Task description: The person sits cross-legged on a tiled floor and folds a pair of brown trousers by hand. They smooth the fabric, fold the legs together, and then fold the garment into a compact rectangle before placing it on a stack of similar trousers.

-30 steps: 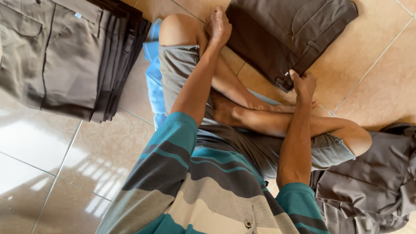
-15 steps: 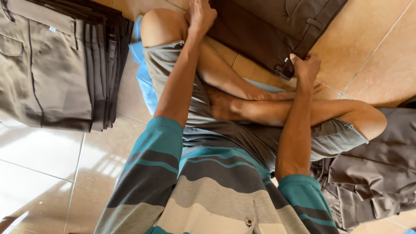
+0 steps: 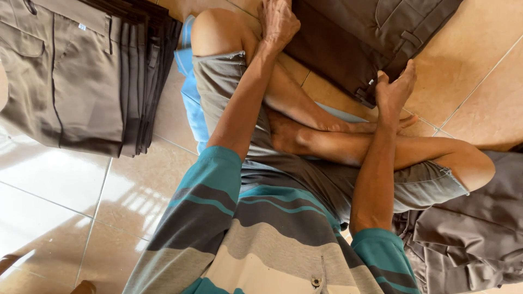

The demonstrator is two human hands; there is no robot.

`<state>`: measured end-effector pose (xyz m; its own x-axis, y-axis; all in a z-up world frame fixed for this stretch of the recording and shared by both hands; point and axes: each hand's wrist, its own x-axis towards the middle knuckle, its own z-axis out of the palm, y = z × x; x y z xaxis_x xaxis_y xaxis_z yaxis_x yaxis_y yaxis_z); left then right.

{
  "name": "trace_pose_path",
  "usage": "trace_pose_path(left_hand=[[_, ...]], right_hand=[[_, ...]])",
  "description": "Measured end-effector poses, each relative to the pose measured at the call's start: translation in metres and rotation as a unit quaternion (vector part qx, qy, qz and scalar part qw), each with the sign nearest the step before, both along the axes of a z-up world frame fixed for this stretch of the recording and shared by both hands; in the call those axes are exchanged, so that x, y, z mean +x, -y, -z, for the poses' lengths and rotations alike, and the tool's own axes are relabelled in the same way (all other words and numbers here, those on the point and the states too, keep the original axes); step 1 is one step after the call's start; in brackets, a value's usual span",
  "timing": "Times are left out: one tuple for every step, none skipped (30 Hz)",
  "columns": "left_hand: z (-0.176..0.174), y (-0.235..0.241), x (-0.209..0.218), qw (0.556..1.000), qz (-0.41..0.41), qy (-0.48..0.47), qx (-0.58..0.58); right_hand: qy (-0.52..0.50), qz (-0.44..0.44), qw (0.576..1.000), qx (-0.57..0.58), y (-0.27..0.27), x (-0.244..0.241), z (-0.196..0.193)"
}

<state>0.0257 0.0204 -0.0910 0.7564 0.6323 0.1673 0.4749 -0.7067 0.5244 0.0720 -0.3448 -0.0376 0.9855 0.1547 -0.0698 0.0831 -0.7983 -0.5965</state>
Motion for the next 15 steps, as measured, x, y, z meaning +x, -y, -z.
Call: trace_pose_path(left_hand=[[0.003, 0.001, 0.003, 1.0, -0.015, 0.013, -0.004], [0.008, 0.002, 0.005, 1.0, -0.017, 0.014, -0.004], [0.013, 0.002, 0.008, 0.998, -0.035, 0.05, 0.004], [0.018, 0.003, 0.011, 0.995, -0.053, 0.086, 0.013], [0.02, -0.001, 0.013, 0.995, -0.054, 0.086, 0.013], [0.022, -0.005, 0.014, 0.997, -0.062, 0.031, -0.023], [0.024, -0.008, 0.016, 0.996, -0.068, -0.024, -0.06], [0.024, -0.009, 0.015, 0.996, -0.069, -0.024, -0.06], [0.024, -0.01, 0.016, 0.995, -0.073, -0.012, -0.072], [0.024, -0.011, 0.018, 0.993, -0.077, -0.001, -0.085], [0.022, -0.01, 0.017, 0.993, -0.077, -0.001, -0.084], [0.021, -0.009, 0.017, 0.993, -0.075, 0.004, -0.089], [0.019, -0.008, 0.015, 0.993, -0.073, 0.008, -0.094], [0.023, -0.01, 0.017, 0.993, -0.073, 0.008, -0.093], [0.028, -0.01, 0.018, 0.994, -0.07, 0.009, -0.08]], right_hand=[[-0.002, 0.016, 1.0, 0.02, 0.001, 0.001, 0.002], [-0.001, 0.014, 1.0, 0.019, 0.003, 0.004, 0.007], [0.071, 0.027, 0.997, 0.025, 0.004, 0.008, 0.013], [0.143, 0.039, 0.988, 0.03, 0.005, 0.011, 0.019], [0.143, 0.038, 0.988, 0.031, 0.004, 0.009, 0.013], [0.072, 0.068, 0.995, 0.026, 0.003, 0.007, 0.008], [0.0, 0.096, 0.995, 0.021, 0.002, 0.004, 0.002], [0.0, 0.096, 0.995, 0.021, 0.001, 0.004, -0.001], [-0.038, 0.121, 0.991, 0.044, -0.001, 0.005, -0.003], [-0.077, 0.145, 0.984, 0.068, -0.003, 0.006, -0.006], [-0.076, 0.145, 0.984, 0.068, -0.001, 0.007, -0.001], [-0.075, 0.151, 0.983, 0.073, 0.002, 0.009, 0.004], [-0.073, 0.157, 0.982, 0.077, 0.004, 0.01, 0.009], [-0.073, 0.156, 0.982, 0.078, 0.001, 0.009, 0.005], [-0.083, 0.167, 0.979, 0.087, -0.001, 0.008, 0.0]])
